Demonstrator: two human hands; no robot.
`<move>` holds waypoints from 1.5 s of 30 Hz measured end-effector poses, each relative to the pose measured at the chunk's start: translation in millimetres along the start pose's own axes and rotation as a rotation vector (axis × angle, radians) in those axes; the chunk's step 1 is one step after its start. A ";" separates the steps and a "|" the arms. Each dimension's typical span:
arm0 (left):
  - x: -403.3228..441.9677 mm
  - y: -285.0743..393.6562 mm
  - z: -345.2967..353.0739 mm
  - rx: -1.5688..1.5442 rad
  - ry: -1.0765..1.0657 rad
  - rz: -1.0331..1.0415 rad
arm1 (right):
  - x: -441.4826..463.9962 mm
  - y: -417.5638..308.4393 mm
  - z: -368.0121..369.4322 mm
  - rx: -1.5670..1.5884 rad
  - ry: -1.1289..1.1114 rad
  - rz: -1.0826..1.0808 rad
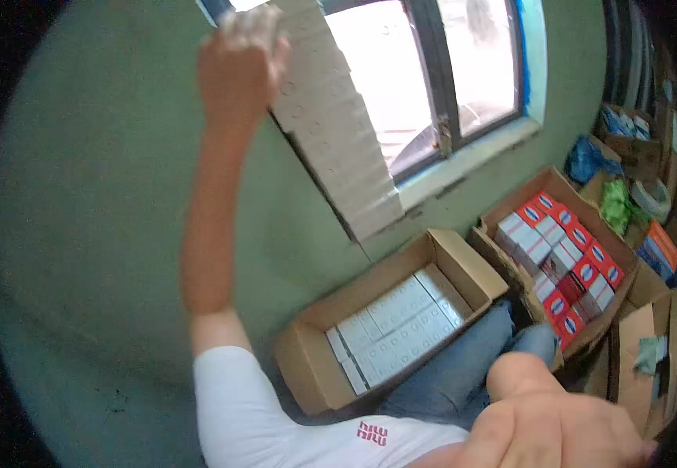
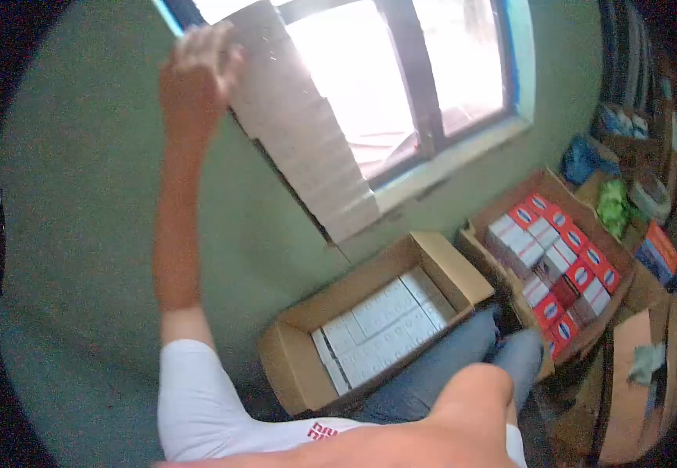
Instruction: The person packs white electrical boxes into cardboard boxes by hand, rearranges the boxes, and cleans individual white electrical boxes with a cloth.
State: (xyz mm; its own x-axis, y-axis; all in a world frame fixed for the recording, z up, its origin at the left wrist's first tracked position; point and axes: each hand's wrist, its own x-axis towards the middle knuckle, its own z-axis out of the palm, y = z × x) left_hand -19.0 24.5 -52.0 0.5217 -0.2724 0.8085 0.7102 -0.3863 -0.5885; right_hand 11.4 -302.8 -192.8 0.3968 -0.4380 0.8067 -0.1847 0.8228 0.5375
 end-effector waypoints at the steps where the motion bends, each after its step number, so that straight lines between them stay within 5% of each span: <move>1: 16.1 -10.7 6.9 0.079 0.089 0.108 | 3.3 5.2 3.3 0.001 0.005 -0.041; 2: 24.4 -16.3 13.5 0.166 0.174 0.211 | 6.4 10.6 6.8 0.003 0.013 -0.079; 5: 27.7 -16.0 28.2 0.296 -0.099 -0.018 | 9.1 16.5 12.8 0.062 0.062 -0.258; 8: 31.9 -16.3 -4.5 0.179 -0.238 0.067 | 12.7 20.2 17.9 0.149 0.137 -0.455; 11: 50.0 -17.2 -5.5 -0.002 -0.606 -0.181 | 14.6 13.3 18.0 0.283 0.169 -0.696; 14: 38.6 -21.6 9.7 -0.049 -0.385 -0.095 | -8.3 -32.0 -6.9 -0.294 -0.008 -0.630; 17: 37.7 -11.5 -0.2 0.057 -0.215 -0.111 | -32.1 -78.2 -50.1 -1.203 0.136 -0.379; 18: 28.0 -10.6 -2.4 0.071 -0.070 -0.111 | -57.3 -91.2 -89.9 -1.412 -0.202 -0.018; 19: 10.3 -21.6 -2.4 -0.036 0.301 0.189 | -75.1 -91.1 -112.8 -1.538 -0.281 0.295; 20: -0.7 -11.4 -18.3 -0.146 0.259 0.081 | -92.9 -91.0 -135.7 -1.674 -0.412 0.606; 22: -56.4 -5.8 -41.3 0.083 0.099 -0.114 | -131.4 -106.4 -193.7 -1.842 -0.279 0.995; 24: -102.4 20.3 -68.7 -0.074 0.135 -0.349 | -175.8 -151.9 -248.9 -1.947 -0.202 1.174; 26: -155.0 82.0 -82.2 -0.907 0.279 -0.662 | -215.5 -207.1 -291.9 -2.066 -0.186 1.288; 27: -195.9 114.7 -87.3 -1.096 0.145 -0.775 | -230.0 -226.4 -300.6 -2.108 -0.175 1.359; 28: -209.1 144.6 -106.8 -0.939 -0.313 -0.818 | -239.0 -233.1 -301.5 -2.131 -0.186 1.541; 30: -254.4 203.9 -104.2 -1.433 -0.812 -1.315 | -248.8 -243.9 -308.2 -2.163 -0.220 1.897; 33: -376.2 295.5 -70.3 -1.180 -1.248 -1.268 | -273.1 -237.5 -311.9 -1.992 -0.277 1.608; 37: -464.5 394.4 -25.1 -1.100 -1.308 -1.454 | -284.9 -245.8 -318.5 -1.962 -0.085 1.746; 40: -396.5 410.9 -20.6 -1.007 -1.296 -1.613 | -284.8 -243.6 -319.9 -1.945 0.015 1.848; 41: -433.2 443.8 -0.4 -0.944 -1.153 -1.664 | -286.2 -244.9 -320.4 -1.943 0.015 1.852; 43: -395.4 444.2 -6.4 -0.753 -1.194 -1.523 | -288.2 -246.8 -323.5 -1.935 0.008 1.854; 45: -418.7 462.3 6.2 -0.914 -1.072 -1.535 | -288.8 -247.6 -324.7 -1.912 0.031 1.872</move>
State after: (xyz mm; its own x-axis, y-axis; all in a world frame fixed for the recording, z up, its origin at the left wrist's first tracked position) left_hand 93.8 -34.6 -662.7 0.1166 0.9931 0.0079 0.5288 -0.0688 0.8460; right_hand 234.5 -262.5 -638.7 0.8298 0.5579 -0.0144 0.3086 -0.4802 -0.8211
